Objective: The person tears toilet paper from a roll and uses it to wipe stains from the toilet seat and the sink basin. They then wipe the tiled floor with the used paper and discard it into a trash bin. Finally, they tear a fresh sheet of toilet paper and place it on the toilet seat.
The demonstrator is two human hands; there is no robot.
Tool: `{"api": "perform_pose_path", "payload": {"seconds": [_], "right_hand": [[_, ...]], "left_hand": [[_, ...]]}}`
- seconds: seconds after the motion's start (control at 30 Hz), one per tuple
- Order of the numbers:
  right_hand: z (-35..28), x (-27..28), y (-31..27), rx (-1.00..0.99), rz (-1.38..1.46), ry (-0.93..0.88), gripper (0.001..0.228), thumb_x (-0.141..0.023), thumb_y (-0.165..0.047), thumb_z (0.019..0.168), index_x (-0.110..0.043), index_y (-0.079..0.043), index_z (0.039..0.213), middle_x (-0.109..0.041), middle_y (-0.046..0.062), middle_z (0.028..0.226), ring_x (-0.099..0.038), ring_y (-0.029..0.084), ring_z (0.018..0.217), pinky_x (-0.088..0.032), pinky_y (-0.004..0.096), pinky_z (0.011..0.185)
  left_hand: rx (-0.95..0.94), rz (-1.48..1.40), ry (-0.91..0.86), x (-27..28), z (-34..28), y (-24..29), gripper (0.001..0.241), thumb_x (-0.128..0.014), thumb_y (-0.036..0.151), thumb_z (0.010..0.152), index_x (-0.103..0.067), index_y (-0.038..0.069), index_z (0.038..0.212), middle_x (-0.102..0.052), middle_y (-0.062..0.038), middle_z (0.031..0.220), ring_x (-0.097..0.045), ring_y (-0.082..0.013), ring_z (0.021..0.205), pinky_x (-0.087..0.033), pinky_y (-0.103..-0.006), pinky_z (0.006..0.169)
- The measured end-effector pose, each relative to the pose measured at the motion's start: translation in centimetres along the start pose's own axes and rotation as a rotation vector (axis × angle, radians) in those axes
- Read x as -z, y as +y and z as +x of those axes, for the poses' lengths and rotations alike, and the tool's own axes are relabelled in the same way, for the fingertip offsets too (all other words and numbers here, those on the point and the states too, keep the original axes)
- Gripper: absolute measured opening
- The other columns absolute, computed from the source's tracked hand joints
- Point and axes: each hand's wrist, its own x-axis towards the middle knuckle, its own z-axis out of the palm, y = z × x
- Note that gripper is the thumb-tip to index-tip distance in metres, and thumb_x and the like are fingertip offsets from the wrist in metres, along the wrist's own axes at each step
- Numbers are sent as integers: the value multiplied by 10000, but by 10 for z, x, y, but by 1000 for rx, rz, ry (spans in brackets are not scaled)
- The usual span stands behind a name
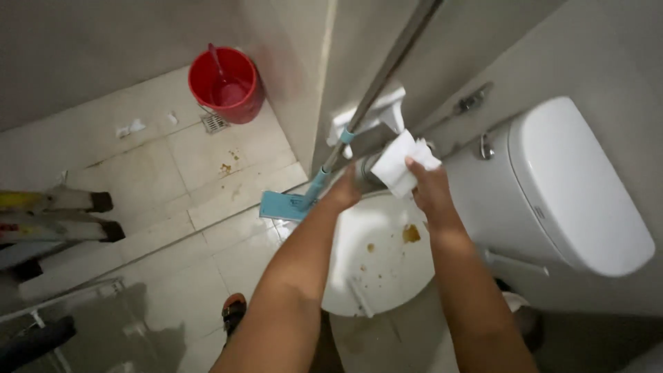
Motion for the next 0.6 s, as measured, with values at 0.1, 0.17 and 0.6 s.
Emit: {"api": "perform_pose_path", "payload": {"seconds": [0.1,0.17,0.6], "right_hand": [[-12,-2,2,15,72,-6,400,-743,-95,907,-612,13,1269,-706,82,1152,-706,203,1018,-595,343,840],[-27,-4,0,-10,104,-23,401,-734,-94,916,-617,14,1284,-698,86,1169,-700,209,1036,-590,347,856],[-101,-7,-32,127,318,-186,446,-655,-82,941,-545,-22,1369,-620,106,1270,-637,255,1202,-540,413,1060]], "left_hand": [[-116,68,70,-18,27,-56,1036,-761,92,939,14,167,1623,-185,-237,1696,-260,-372,1526,-246,-420,1200],[-147,14,16,2,-18,-11,1127,-753,17,838,42,193,1617,-178,-222,1687,-252,-349,1529,-265,-383,1205],[-71,70,-14,15,-61,-52,1174,-772,-17,712,-58,137,1631,-232,-180,1681,-259,-322,1547,-279,-344,1235]]}}
